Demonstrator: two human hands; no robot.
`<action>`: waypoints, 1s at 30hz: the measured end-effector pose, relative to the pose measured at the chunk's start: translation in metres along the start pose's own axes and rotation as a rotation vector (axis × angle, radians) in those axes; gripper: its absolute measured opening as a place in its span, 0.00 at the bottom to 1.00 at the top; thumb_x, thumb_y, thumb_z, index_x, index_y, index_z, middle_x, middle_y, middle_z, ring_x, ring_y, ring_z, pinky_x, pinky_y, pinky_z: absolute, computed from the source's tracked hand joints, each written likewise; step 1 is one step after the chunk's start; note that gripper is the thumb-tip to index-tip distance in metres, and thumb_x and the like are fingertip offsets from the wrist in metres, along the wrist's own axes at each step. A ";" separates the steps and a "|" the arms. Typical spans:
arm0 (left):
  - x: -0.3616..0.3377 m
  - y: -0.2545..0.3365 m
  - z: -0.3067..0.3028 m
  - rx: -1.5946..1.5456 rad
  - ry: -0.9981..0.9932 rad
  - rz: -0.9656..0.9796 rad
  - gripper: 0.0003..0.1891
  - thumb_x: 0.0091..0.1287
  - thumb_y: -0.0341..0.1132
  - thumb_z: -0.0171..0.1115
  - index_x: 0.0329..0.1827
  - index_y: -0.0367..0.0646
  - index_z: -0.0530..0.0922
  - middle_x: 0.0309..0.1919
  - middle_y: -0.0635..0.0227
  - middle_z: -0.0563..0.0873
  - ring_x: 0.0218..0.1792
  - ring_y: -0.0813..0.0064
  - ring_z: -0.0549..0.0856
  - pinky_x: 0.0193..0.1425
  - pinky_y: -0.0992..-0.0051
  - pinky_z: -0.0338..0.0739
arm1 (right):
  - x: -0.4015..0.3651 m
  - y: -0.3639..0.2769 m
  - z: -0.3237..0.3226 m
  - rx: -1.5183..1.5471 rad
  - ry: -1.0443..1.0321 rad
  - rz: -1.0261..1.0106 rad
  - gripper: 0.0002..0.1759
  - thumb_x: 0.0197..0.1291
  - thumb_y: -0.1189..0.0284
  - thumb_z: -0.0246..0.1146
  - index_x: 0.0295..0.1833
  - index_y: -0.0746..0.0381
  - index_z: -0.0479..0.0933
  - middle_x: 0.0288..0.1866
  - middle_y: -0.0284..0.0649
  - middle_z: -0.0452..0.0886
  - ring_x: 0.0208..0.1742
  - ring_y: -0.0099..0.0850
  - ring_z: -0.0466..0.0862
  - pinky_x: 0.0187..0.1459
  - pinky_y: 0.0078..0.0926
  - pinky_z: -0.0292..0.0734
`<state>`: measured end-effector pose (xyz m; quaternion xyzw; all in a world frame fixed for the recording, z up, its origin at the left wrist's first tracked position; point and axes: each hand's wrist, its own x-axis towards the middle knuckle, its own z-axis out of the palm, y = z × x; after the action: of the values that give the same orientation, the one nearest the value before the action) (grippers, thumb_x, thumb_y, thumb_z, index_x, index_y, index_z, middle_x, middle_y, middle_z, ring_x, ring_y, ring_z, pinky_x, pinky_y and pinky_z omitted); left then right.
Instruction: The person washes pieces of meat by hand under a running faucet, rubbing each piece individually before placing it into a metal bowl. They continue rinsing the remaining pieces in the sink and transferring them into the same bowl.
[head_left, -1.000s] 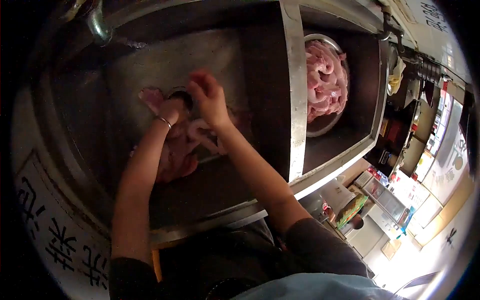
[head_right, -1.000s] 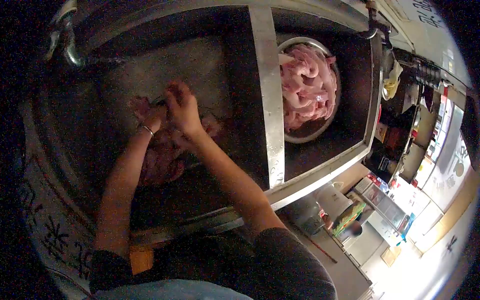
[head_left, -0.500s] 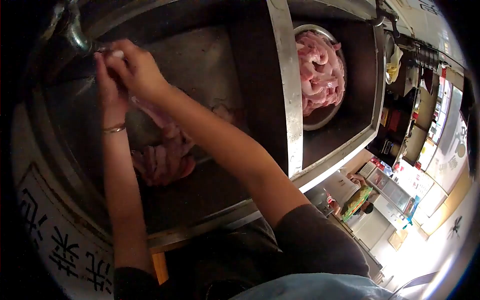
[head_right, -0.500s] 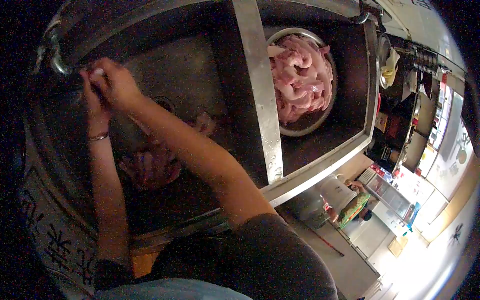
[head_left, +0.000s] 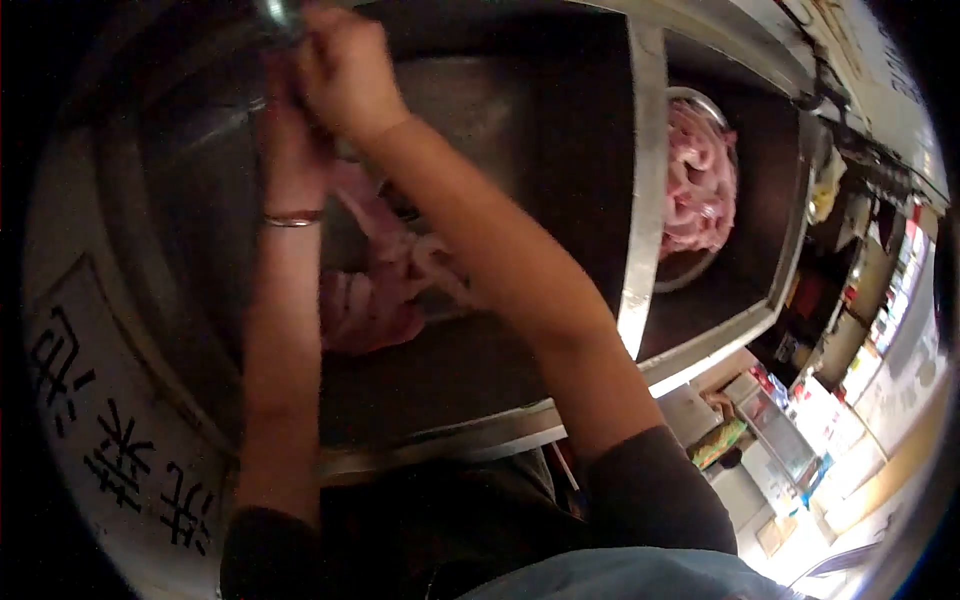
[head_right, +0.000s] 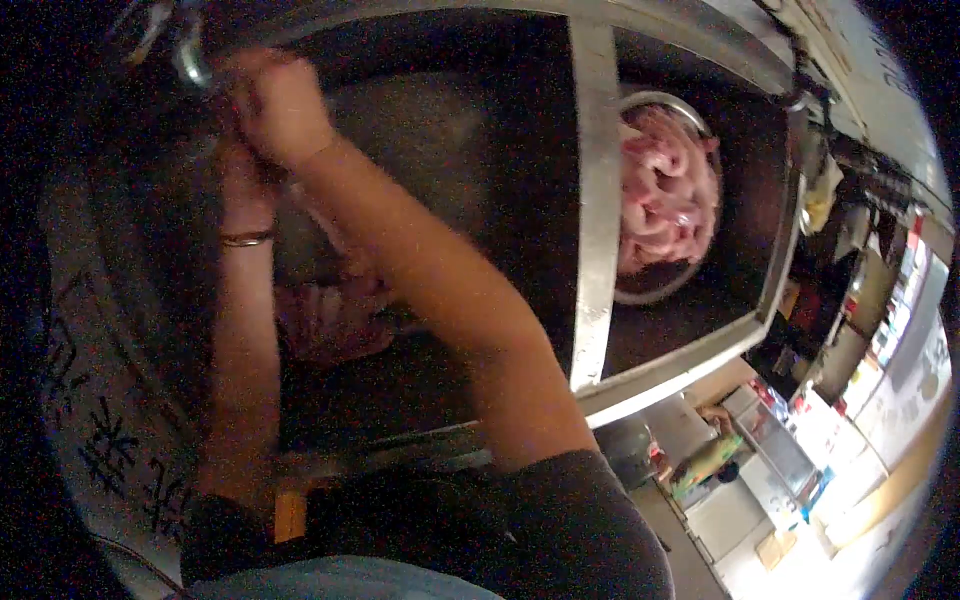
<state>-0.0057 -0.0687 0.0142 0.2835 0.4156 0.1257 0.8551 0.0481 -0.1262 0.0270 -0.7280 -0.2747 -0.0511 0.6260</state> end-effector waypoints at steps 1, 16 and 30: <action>0.013 -0.008 -0.018 -0.020 -0.180 -0.047 0.15 0.66 0.48 0.47 0.42 0.47 0.75 0.37 0.74 0.79 0.43 0.79 0.76 0.48 0.77 0.70 | 0.004 -0.001 0.000 0.036 0.059 0.008 0.07 0.48 0.76 0.57 0.36 0.61 0.76 0.35 0.46 0.79 0.38 0.43 0.79 0.41 0.34 0.74; 0.002 0.011 -0.009 -0.196 -0.420 -0.017 0.09 0.63 0.39 0.54 0.39 0.44 0.73 0.33 0.73 0.77 0.36 0.80 0.76 0.41 0.80 0.73 | -0.022 -0.002 -0.008 0.610 0.088 0.339 0.14 0.55 0.77 0.58 0.49 0.65 0.69 0.43 0.37 0.75 0.45 0.22 0.73 0.47 0.18 0.68; -0.018 0.019 0.001 -0.041 -0.369 -0.054 0.18 0.63 0.48 0.53 0.50 0.47 0.72 0.39 0.73 0.79 0.39 0.82 0.76 0.42 0.79 0.69 | -0.016 -0.008 -0.008 0.080 -0.142 0.326 0.10 0.55 0.73 0.56 0.42 0.67 0.74 0.44 0.49 0.77 0.44 0.39 0.78 0.46 0.31 0.71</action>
<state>-0.0160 -0.0616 0.0370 0.2728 0.2563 0.0569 0.9255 0.0328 -0.1385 0.0294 -0.7393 -0.1984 0.1136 0.6334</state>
